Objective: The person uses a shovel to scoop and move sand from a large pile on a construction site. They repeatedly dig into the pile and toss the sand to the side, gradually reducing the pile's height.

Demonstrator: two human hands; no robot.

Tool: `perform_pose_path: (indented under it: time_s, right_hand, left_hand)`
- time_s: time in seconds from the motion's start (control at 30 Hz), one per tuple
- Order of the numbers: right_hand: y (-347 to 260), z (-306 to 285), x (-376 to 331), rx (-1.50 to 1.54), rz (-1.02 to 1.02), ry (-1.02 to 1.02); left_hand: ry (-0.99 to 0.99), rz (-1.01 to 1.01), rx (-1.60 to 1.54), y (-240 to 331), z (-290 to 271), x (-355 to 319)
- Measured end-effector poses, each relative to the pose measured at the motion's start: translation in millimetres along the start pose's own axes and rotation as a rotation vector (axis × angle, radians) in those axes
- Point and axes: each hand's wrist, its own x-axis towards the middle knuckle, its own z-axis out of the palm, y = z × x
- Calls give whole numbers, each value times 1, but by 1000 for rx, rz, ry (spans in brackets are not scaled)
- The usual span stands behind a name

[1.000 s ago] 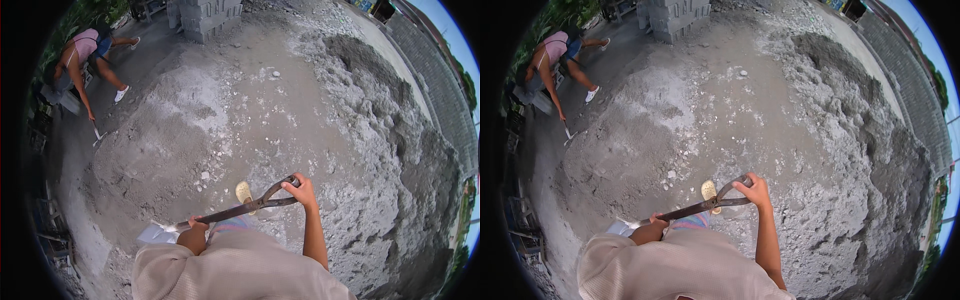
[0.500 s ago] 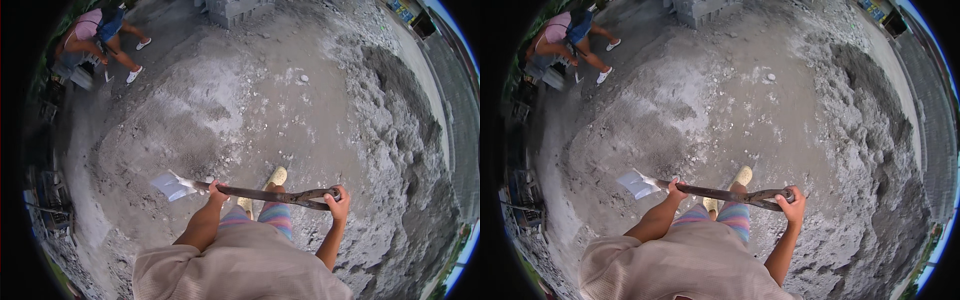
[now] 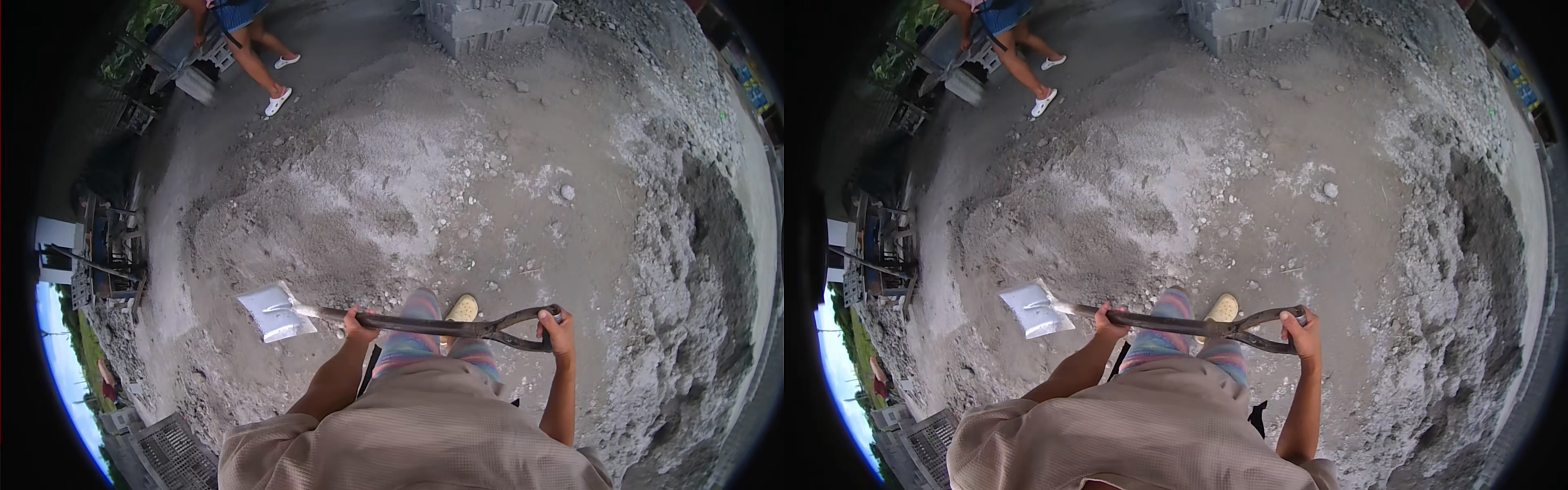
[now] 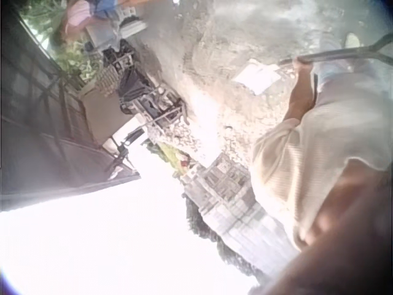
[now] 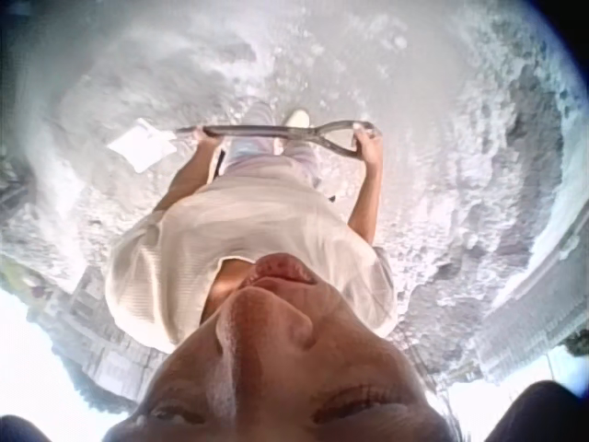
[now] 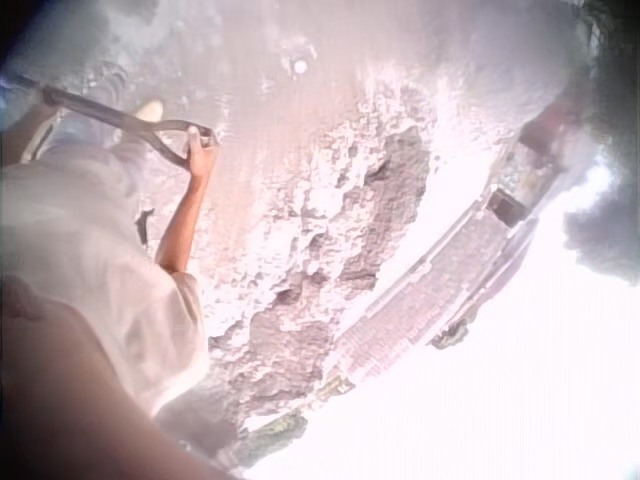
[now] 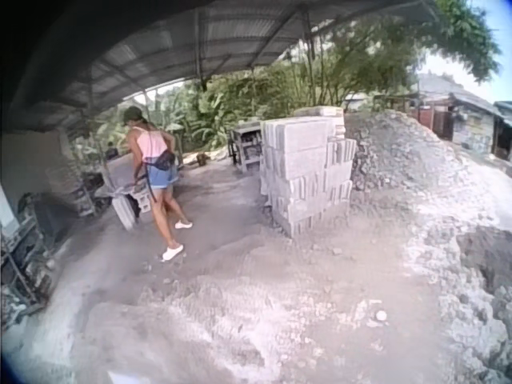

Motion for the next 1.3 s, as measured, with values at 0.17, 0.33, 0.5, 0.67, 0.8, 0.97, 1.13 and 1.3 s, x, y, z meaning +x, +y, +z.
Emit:
perform_pose_path:
  time_s: [0.17, 0.33, 0.5, 0.67, 0.8, 0.97, 1.13, 1.3]
  right_hand:
    - [-90, -5, 125, -85, 139, -104]
    - [-134, 22, 208, -200, 325, -30]
    - [-190, 35, 257, -190, 299, -51]
    - [-211, 12, 281, -146, 229, -9]
    - [-223, -4, 296, -119, 77, -34]
    - [-248, -28, 330, -143, -17, -166]
    - [-271, -59, 374, -167, -123, -240]
    - [-284, -75, 402, -256, -213, -408]
  left_hand:
    - [-212, 164, -326, -24, 79, -9]
    - [-74, 211, -481, -24, 153, 34]
    - [-120, 83, -408, -3, 232, 53]
    - [-174, 51, -393, -13, 295, 50]
    - [-210, 73, -392, -23, 321, 55]
    - [-210, 139, -451, -51, 354, 47]
    - [-145, 130, -506, -90, 368, 44]
    - [-173, 192, -658, -128, 369, 22]
